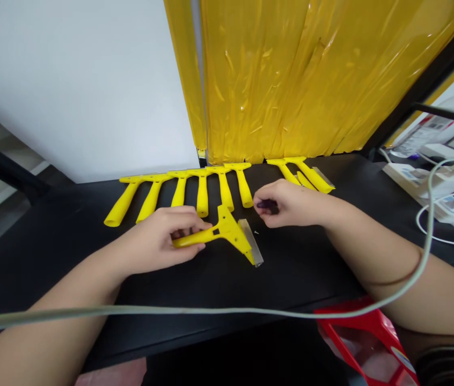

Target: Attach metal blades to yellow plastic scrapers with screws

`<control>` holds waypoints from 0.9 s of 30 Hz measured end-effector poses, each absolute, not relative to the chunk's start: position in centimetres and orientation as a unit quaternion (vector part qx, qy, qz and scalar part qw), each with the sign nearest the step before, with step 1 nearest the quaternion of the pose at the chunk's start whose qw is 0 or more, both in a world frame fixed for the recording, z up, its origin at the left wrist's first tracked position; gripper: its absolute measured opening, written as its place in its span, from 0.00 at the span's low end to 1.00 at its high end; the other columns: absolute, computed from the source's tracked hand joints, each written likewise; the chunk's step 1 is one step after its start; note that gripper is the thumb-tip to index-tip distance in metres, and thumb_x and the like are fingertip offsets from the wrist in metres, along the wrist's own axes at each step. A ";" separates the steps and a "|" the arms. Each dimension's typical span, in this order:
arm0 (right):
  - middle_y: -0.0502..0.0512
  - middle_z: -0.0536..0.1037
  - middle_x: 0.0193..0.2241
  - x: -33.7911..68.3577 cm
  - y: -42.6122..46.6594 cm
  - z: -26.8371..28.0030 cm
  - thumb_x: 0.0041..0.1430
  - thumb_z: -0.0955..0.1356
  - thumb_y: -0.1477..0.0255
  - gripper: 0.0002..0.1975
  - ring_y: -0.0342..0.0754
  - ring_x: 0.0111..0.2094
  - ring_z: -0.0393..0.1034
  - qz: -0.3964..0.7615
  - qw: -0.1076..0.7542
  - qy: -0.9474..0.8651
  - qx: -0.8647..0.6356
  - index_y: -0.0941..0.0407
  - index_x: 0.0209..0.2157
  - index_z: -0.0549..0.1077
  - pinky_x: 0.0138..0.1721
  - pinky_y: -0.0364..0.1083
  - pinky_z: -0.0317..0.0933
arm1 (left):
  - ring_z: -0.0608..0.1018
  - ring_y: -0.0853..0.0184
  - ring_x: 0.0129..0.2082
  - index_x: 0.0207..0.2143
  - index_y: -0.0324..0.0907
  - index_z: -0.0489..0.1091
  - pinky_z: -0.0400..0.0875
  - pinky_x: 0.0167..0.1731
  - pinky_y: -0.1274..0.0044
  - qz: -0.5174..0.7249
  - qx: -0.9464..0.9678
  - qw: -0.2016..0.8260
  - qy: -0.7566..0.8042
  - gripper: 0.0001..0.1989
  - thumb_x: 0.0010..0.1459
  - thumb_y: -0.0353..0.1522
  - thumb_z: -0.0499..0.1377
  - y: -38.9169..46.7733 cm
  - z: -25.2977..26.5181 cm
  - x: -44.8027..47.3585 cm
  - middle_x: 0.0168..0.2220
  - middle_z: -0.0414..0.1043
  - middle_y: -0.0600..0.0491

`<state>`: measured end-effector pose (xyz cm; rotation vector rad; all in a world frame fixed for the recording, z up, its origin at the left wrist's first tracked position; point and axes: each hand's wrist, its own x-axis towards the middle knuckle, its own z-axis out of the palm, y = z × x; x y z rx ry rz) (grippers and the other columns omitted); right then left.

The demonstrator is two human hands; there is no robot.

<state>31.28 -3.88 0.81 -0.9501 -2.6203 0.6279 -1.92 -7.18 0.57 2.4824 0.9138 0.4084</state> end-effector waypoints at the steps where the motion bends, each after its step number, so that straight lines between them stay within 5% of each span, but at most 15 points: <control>1: 0.46 0.72 0.25 31.4 -3.5 0.5 0.51 0.69 0.81 0.07 0.41 0.26 0.62 0.221 0.106 -0.908 -0.338 0.55 0.27 0.69 0.30 0.43 0.55 | 0.79 0.68 0.32 0.51 0.45 0.80 0.72 0.28 0.79 0.126 0.898 0.255 0.334 0.14 0.65 0.36 0.64 -7.1 0.9 -2.2 0.39 0.78 0.51; 7: 0.48 0.75 0.27 30.6 -3.4 -0.8 0.54 0.69 0.80 0.06 0.43 0.28 0.66 0.236 0.038 -0.906 -0.349 0.55 0.28 0.72 0.32 0.44 0.58 | 0.83 0.65 0.37 0.46 0.51 0.83 0.78 0.37 0.77 0.010 0.901 0.266 0.343 0.11 0.62 0.33 0.66 -7.9 1.8 -1.9 0.43 0.82 0.52; 16: 0.48 0.74 0.28 32.0 -3.0 0.3 0.57 0.70 0.74 0.01 0.43 0.30 0.66 0.298 0.104 -0.881 -0.353 0.57 0.33 0.74 0.35 0.44 0.60 | 0.84 0.63 0.41 0.54 0.52 0.82 0.77 0.42 0.74 0.023 0.916 0.208 0.342 0.15 0.68 0.36 0.63 -9.0 0.9 0.0 0.46 0.81 0.50; 27: 0.55 0.80 0.34 38.3 -8.4 -0.9 0.64 0.70 0.62 0.12 0.49 0.34 0.73 0.244 0.183 -0.803 -0.512 0.57 0.41 0.77 0.40 0.49 0.67 | 0.83 0.58 0.47 0.59 0.46 0.79 0.75 0.49 0.70 -0.018 0.924 0.105 0.368 0.19 0.71 0.38 0.58 -9.4 0.5 4.7 0.51 0.80 0.47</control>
